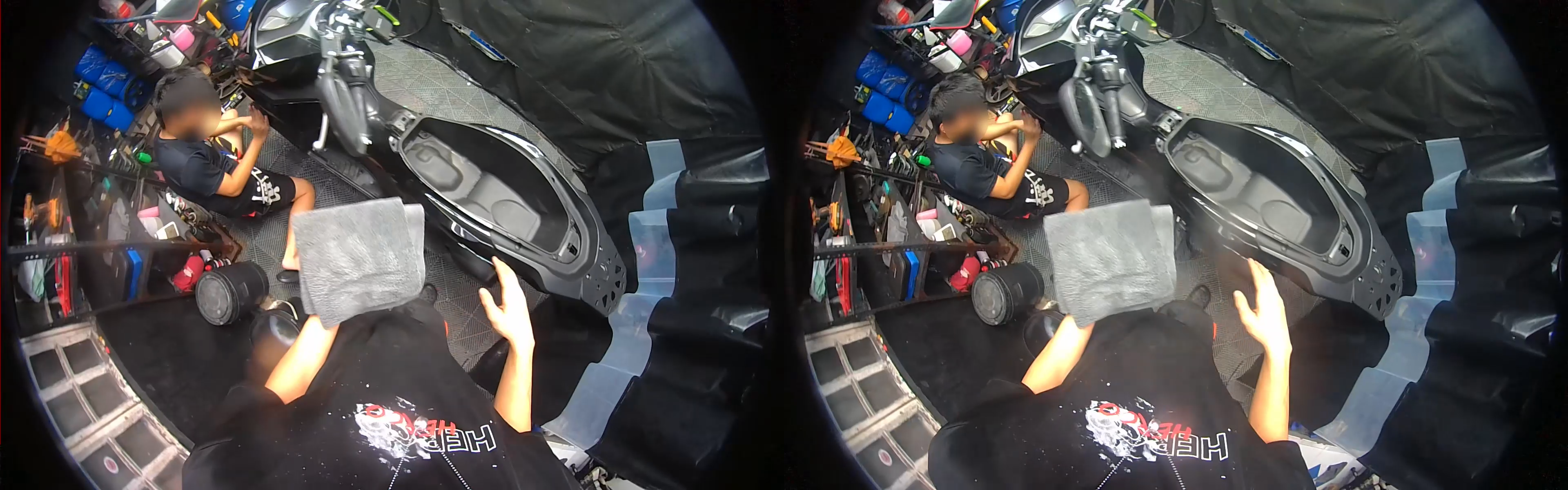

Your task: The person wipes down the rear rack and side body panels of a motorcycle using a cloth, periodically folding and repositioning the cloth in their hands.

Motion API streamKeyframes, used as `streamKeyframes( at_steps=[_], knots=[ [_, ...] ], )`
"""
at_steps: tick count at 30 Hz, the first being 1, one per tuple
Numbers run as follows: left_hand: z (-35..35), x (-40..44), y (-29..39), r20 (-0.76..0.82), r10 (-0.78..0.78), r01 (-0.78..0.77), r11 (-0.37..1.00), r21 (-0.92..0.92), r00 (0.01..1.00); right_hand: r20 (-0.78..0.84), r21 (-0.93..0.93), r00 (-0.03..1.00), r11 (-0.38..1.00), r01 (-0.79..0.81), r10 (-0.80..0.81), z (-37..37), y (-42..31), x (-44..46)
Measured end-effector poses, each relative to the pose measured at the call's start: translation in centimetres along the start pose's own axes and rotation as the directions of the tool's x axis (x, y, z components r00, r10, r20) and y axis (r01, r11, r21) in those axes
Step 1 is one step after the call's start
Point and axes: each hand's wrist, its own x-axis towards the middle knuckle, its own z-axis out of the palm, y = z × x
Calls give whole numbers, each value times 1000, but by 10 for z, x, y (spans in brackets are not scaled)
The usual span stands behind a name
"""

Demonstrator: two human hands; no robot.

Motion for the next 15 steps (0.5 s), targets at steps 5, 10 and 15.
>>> streamKeyframes(
  at_steps=[5, 10, 15],
  knots=[
    [-14, 18, 52, -3, -114, 114, 993, -33, 993, 12, 96, 997, 993, -73, 73, 71, -34, 20],
    [-47, 37, 75, -3, -171, 170, 983, -68, 985, 142, 511, 933, 783, -355, 331, 156, -66, 43],
    [-114, 72, 76, 6, -201, 201, 975, -99, 979, 324, 890, 932, 281, -359, 161, 272, -11, 61]
  ],
)
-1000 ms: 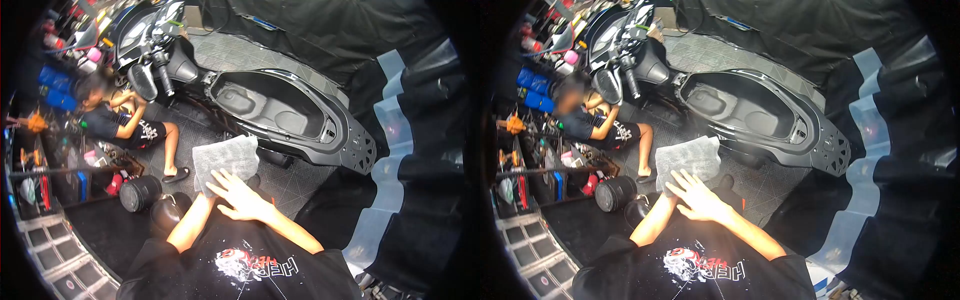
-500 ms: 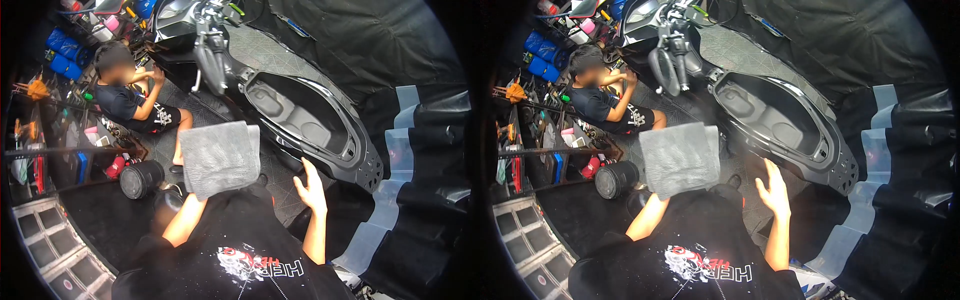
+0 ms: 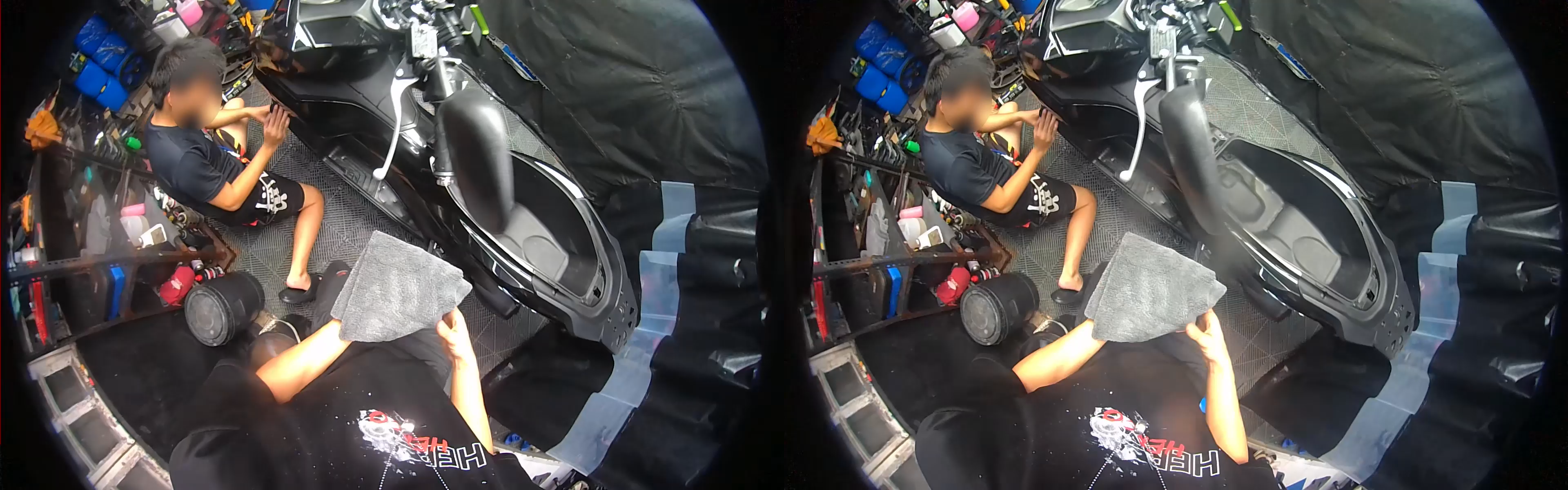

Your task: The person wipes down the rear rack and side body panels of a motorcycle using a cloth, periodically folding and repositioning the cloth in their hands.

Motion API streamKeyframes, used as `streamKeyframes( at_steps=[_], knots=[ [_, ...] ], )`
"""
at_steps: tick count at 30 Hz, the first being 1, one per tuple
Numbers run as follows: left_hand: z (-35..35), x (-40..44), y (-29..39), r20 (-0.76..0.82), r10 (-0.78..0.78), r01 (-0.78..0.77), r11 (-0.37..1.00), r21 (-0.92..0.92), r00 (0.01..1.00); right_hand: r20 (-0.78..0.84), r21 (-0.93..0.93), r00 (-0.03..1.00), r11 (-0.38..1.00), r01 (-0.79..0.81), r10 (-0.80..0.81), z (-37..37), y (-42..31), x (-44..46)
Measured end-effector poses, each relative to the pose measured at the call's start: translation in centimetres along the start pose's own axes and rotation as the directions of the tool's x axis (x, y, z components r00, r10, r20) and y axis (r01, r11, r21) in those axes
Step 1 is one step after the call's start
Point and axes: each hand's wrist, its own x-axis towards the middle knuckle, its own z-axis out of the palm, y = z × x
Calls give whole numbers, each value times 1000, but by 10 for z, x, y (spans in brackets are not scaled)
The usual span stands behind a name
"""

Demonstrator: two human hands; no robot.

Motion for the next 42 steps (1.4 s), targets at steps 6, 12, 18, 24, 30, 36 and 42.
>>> streamKeyframes(
  at_steps=[6, 12, 18, 24, 30, 36, 42],
  knots=[
    [-77, 74, 43, 135, -52, 47, 998, 40, 989, -137, -19, 979, 989, 148, -149, -20, 66, 74],
    [-169, 146, 103, 339, -126, 61, 979, 196, 932, -170, -125, 935, 948, 292, -310, -35, 99, 130],
    [-242, 196, 140, 334, -228, 106, 932, 346, 915, -101, -393, 863, 817, 422, -494, -42, 157, 179],
    [-331, 231, 165, 301, -113, 0, 936, 351, 947, -101, -370, 841, 805, 465, -532, -52, 229, 212],
    [-367, 242, 185, 300, -131, 63, 972, 228, 945, -147, -440, 862, 812, 383, -486, -62, 277, 235],
    [-390, 255, 203, 259, -173, 83, 942, 325, 950, -164, -525, 870, 788, 323, -466, -72, 309, 247],
    [-363, 241, 196, 157, 25, -134, 670, 731, 987, -162, -562, 854, 757, 332, -495, -62, 310, 244]
  ],
)
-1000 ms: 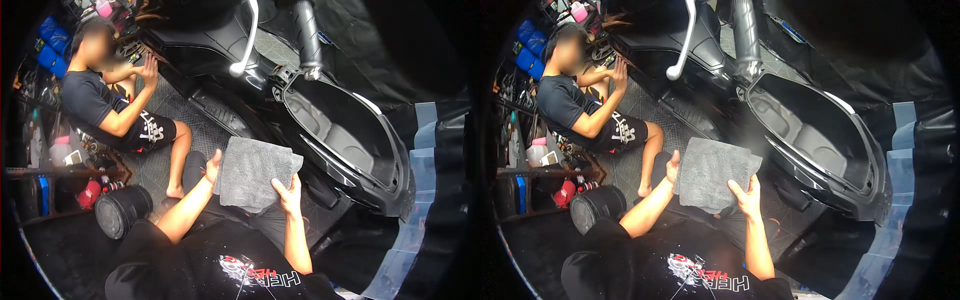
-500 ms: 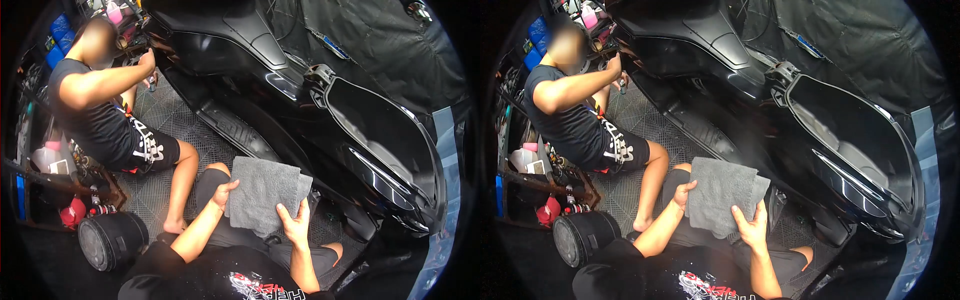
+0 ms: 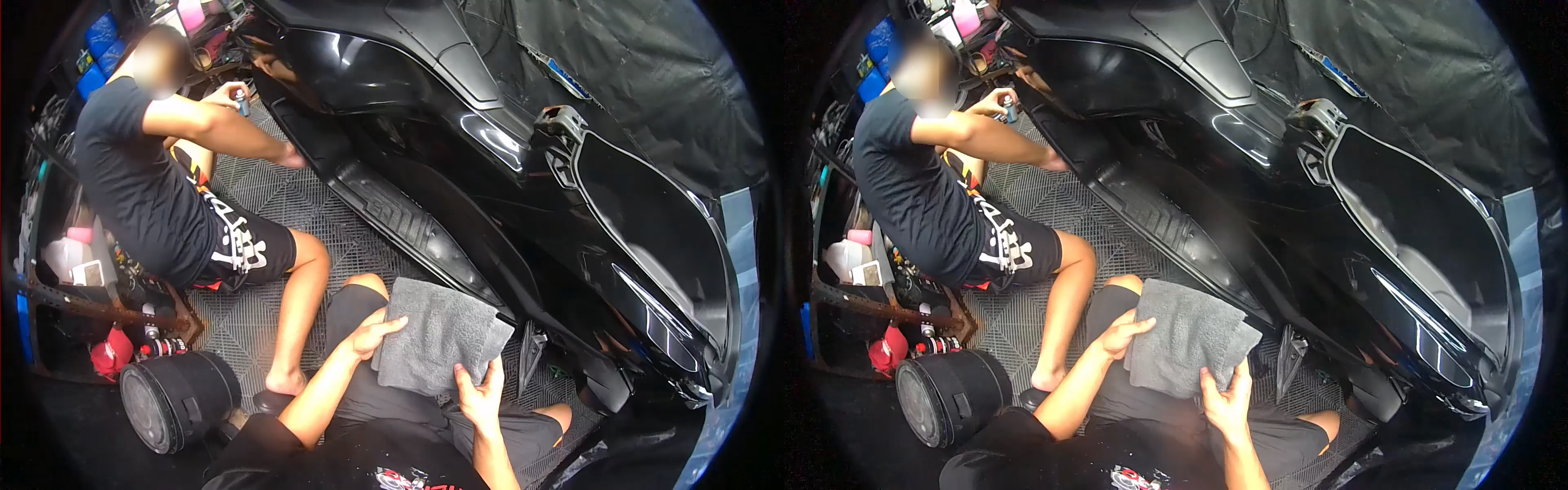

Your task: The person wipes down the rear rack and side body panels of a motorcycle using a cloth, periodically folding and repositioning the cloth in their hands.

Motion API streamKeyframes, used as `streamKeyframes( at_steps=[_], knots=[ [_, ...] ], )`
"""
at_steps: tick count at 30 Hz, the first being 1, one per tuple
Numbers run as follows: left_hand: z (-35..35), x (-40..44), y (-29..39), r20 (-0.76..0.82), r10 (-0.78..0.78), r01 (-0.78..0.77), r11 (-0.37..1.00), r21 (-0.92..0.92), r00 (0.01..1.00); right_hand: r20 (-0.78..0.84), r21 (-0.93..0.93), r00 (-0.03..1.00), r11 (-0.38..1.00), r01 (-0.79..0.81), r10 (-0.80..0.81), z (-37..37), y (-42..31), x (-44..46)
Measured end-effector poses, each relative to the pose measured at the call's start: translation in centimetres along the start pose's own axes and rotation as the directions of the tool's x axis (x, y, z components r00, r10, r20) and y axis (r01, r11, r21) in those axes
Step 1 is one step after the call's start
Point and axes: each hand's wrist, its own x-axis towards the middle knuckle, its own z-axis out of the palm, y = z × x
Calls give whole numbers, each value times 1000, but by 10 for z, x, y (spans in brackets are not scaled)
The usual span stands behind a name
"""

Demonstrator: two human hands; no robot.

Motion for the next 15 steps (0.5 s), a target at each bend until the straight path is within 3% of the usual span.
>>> streamKeyframes(
  at_steps=[1, 5, 6, 7, 8, 11, 12, 13, 14, 15],
  knots=[
    [-1, 3, 0, 12, 56, -57, 991, 124, 998, -8, 9, 1000, 1000, 19, -19, 2, -1, 3],
    [-2, 12, -11, -134, 74, -49, 983, 176, 988, 100, -140, 967, 959, 247, -235, 2, 0, 18],
    [-3, 16, -15, -173, 54, -21, 983, 183, 983, 130, -308, 905, 851, 425, -405, 2, -15, 23],
    [-1, 20, -20, -210, 33, 7, 982, 190, 977, 176, -335, 955, 897, 288, -241, 5, -32, 28],
    [14, 23, -19, -340, 78, 10, 968, 252, 937, 195, -398, 948, 863, 310, -251, 10, -44, 30],
    [47, 20, -20, -567, 13, -30, 999, -20, 824, 285, -545, 912, 733, 407, -294, 29, -60, 33],
    [31, 17, -37, -392, 8, -149, 932, -330, 920, 327, -572, 875, 661, 485, -359, 37, -53, 34],
    [19, 13, -47, -255, 9, -146, 838, -525, 967, 398, -562, 856, 650, 512, -330, 44, -47, 33],
    [17, 11, -45, -165, 28, -127, 771, -624, 986, 451, -548, 836, 643, 535, -311, 50, -41, 30],
    [13, 9, -45, -190, 21, -134, 785, -604, 982, 503, -532, 814, 639, 556, -290, 56, -38, 26]
  ],
)
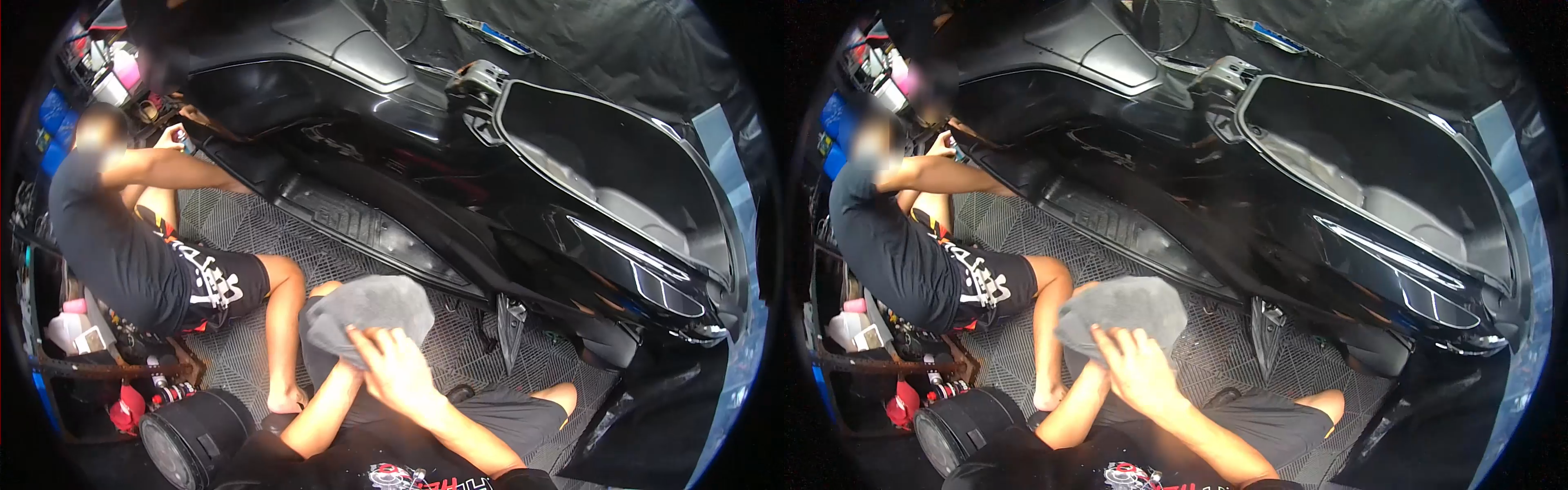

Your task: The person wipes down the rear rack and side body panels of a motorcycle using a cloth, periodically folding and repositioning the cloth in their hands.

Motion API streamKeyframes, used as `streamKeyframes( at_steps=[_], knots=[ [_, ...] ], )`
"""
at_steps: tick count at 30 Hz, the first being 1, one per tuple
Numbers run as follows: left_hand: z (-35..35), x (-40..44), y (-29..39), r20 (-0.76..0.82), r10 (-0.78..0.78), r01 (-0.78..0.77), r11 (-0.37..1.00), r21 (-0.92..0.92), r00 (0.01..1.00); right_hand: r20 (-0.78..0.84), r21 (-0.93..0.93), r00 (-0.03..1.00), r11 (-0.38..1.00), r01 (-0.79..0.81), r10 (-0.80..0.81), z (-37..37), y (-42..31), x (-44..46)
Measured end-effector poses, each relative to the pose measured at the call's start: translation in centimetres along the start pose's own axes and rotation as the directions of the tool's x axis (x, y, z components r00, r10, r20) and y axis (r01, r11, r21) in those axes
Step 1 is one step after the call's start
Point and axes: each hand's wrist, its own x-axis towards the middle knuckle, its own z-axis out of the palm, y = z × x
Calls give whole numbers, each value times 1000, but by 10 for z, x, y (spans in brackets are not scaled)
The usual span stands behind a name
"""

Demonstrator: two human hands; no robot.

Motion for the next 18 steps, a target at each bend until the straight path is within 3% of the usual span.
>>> streamKeyframes(
  at_steps=[1, 4, 6, 7, 9, 11, 12, 14, 16, 18],
  knots=[
    [3, -2, 3, -43, 15, -14, 999, 32, 999, 107, 28, 994, 1000, -7, 4, -1, -7, -2],
    [29, -2, 24, -147, 160, -117, 957, 265, 976, 30, 212, 996, 974, 75, -84, -3, -14, -13],
    [49, 1, 38, -169, 355, -234, 839, 491, 920, 12, 261, 999, 964, 48, -53, -22, -11, -25],
    [64, 5, 49, -42, 540, -378, 642, 667, 841, -3, 277, 999, 960, 35, -35, -32, -7, -31],
    [105, 28, 81, 324, 798, -549, 10, 836, 508, -55, 293, 998, 956, -5, 22, -49, 3, -46],
    [160, 63, 112, 753, 632, -494, -602, 627, 185, -106, 227, 988, 970, -86, 112, -69, 11, -59],
    [185, 88, 119, 874, 477, -422, -777, 467, 89, -140, 187, 978, 974, -127, 154, -74, 15, -66],
    [214, 141, 117, 946, 269, -333, -888, 316, 182, -180, 186, 958, 964, -191, 224, -80, 21, -77],
    [232, 186, 97, 946, 163, -324, -911, 253, 281, -192, 191, 949, 958, -214, 250, -79, 25, -85],
    [234, 201, 94, 972, 148, -338, -919, 204, 185, -177, 193, 945, 951, -242, 276, -78, 27, -88]
  ],
)
